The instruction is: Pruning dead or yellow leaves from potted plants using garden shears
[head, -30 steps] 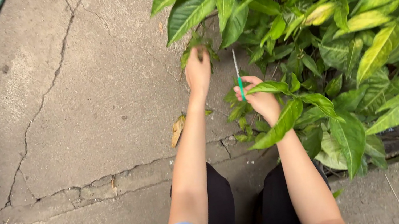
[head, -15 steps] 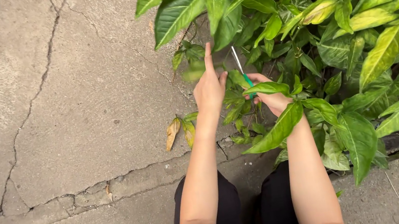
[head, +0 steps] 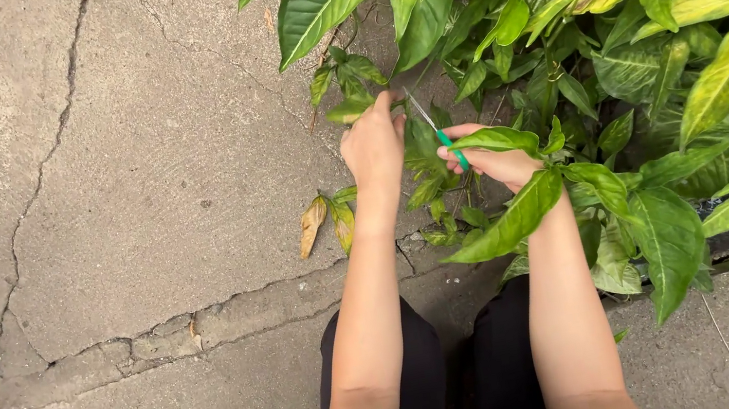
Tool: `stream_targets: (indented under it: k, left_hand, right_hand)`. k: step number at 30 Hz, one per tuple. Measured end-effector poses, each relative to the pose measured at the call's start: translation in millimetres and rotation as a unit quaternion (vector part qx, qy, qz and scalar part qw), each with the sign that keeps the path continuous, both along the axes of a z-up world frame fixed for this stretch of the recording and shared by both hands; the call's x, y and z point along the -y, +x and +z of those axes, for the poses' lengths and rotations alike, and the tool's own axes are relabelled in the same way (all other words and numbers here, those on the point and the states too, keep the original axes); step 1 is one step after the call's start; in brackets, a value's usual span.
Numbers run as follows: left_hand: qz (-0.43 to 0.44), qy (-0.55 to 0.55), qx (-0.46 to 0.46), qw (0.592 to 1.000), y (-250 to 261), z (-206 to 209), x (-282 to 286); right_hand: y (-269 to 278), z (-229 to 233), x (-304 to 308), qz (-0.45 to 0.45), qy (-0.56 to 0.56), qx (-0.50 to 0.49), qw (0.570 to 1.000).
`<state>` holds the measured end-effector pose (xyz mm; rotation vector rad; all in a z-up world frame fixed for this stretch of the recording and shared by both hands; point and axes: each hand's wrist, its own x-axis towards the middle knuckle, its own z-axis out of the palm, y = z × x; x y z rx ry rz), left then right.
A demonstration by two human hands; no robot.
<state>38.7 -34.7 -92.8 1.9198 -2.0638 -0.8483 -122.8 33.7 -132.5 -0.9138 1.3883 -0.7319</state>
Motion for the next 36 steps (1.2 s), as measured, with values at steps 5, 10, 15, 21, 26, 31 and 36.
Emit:
stream_targets:
  k: [5,10,15,21,26,31,36]
  left_hand:
    - [-0.027,-0.031,0.024,0.999,1,-6,1]
    - [-0.028,-0.057,0.047,0.997,2,-19,4]
    - [-0.017,-0.062,0.042,0.997,0,-23,6]
    - [-0.007,-0.051,0.044,0.998,-5,-23,7]
    - [0.055,-0.016,0.043,0.997,11,15,11]
    - [0.125,0.036,0.113,0.985,66,18,17]
    - [0.177,0.101,0.165,0.965,126,-33,30]
  right_hand:
    - [-4,0,0,-0.008,0.003,-0.002,1.0]
    - [-4,1,2,-0.002,0.006,-0.009,1.0]
    - [-4,-1,3,-0.012,0.001,0.013,1.0]
    - [-2,-10,7,-0.002,-0.017,0.002,1.0]
    - [4,6,9,0.01,0.01,-0.011,1.0]
    - [4,27,4,0.029,0.008,-0.045,0.999]
    - [0,2,-6,0.059,0.035,-0.115,0.991]
